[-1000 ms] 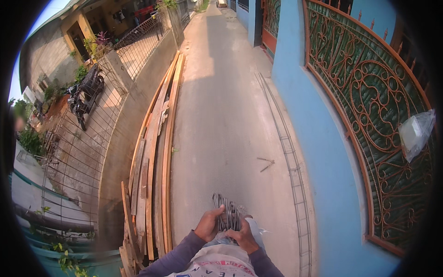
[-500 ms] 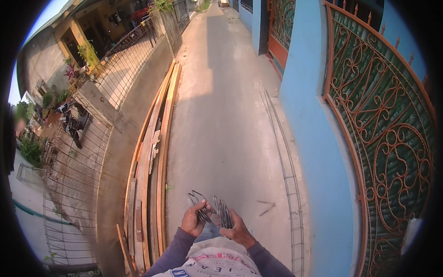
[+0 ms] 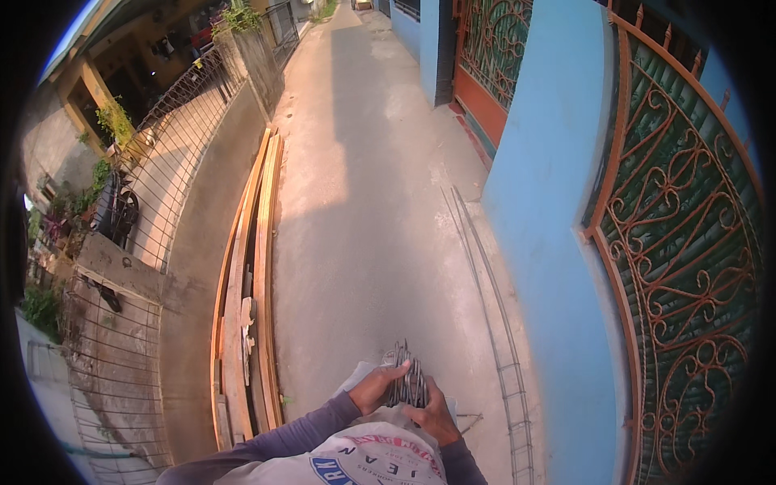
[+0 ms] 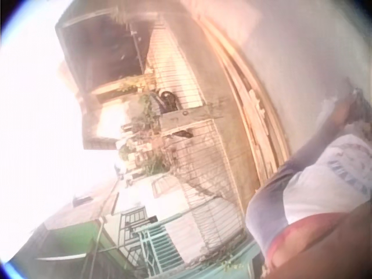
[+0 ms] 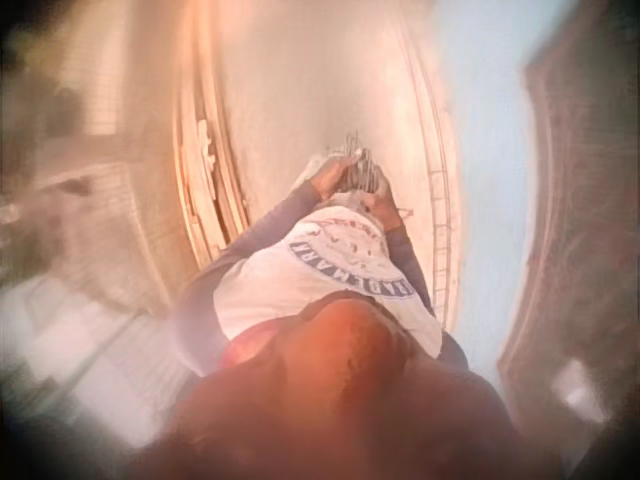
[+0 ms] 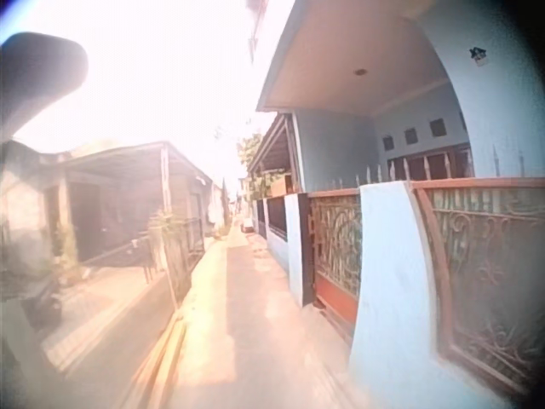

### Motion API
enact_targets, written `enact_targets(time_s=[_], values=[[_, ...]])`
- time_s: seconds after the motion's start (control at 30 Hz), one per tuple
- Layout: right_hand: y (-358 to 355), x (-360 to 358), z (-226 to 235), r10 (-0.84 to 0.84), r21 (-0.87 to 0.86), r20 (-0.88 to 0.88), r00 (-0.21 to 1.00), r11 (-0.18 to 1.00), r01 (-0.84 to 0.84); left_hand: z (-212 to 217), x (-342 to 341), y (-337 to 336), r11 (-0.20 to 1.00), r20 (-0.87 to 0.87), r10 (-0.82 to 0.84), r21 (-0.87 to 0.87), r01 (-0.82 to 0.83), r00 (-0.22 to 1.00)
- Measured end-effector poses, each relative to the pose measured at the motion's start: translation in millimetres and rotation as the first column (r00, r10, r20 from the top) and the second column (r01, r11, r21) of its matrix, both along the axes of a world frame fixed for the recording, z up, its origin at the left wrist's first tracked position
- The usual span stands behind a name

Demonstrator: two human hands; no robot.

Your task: The person cuts a bundle of wire ties with pliers, separates them, and places them along a metal conduit on the ground. They then measure the conduit with a tape measure and adjust the wire ties accordingly.

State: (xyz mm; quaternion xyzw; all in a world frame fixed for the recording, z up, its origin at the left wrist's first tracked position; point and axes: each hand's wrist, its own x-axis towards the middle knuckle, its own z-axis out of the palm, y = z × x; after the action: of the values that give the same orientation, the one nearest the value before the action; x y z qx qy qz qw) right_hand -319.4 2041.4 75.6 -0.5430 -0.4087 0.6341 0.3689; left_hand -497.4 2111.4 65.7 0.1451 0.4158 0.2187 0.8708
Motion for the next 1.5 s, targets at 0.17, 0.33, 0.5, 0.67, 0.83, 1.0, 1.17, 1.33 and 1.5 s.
enact_targets(time_s=[0.17,0.33,0.5,0.67,0.83,1.0,1.17,1.33,1.5], values=[[118.7,1.2,31.2,-0.079,0.008,-0.025,0.997,0.997,0.08,25.5,6.4,140.8,0.994,0.108,-0.105,-0.023,0.108,0.989],[226.1,-2.5,8.6,-0.146,-0.108,-0.122,0.982,0.985,0.133,-2.7,5.9,263.8,0.983,0.109,-0.184,0.027,0.182,0.977],[354.0,-1.9,-21.7,-0.152,-0.173,-0.233,0.961,0.979,0.112,-25.8,6.9,382.6,0.988,0.005,-0.155,-0.003,0.155,0.988],[508.0,11.7,-39.7,0.078,-0.077,-0.133,0.988,0.993,-0.089,-24.2,-6.4,511.4,0.999,-0.103,-0.036,-0.013,0.035,0.994],[643.0,6.7,-35.4,0.192,-0.015,-0.115,0.975,0.981,-0.195,-4.2,-18.6,628.5,0.982,-0.115,0.166,0.113,-0.154,0.979],[729.8,22.7,-25.8,0.045,-0.024,-0.189,0.981,0.998,-0.05,15.3,14.7,727.4,0.988,-0.098,0.152,0.011,-0.152,0.983],[780.5,42.1,-29.0,-0.18,-0.116,-0.104,0.978,0.979,0.168,2.7,54.5,815.9,0.991,-0.053,-0.131,-0.045,0.129,0.99],[821.1,56.8,-34.9,-0.497,-0.263,-0.107,0.861,0.85,0.457,-35.4,107.2,918.1,0.821,0.043,-0.565,-0.07,0.567,0.824],[864.3,33.4,-25.1,-0.808,-0.181,-0.035,0.589,0.584,0.791,-40.8,148.8,984.0,0.597,0.119,-0.79,-0.073,0.799,0.601]])
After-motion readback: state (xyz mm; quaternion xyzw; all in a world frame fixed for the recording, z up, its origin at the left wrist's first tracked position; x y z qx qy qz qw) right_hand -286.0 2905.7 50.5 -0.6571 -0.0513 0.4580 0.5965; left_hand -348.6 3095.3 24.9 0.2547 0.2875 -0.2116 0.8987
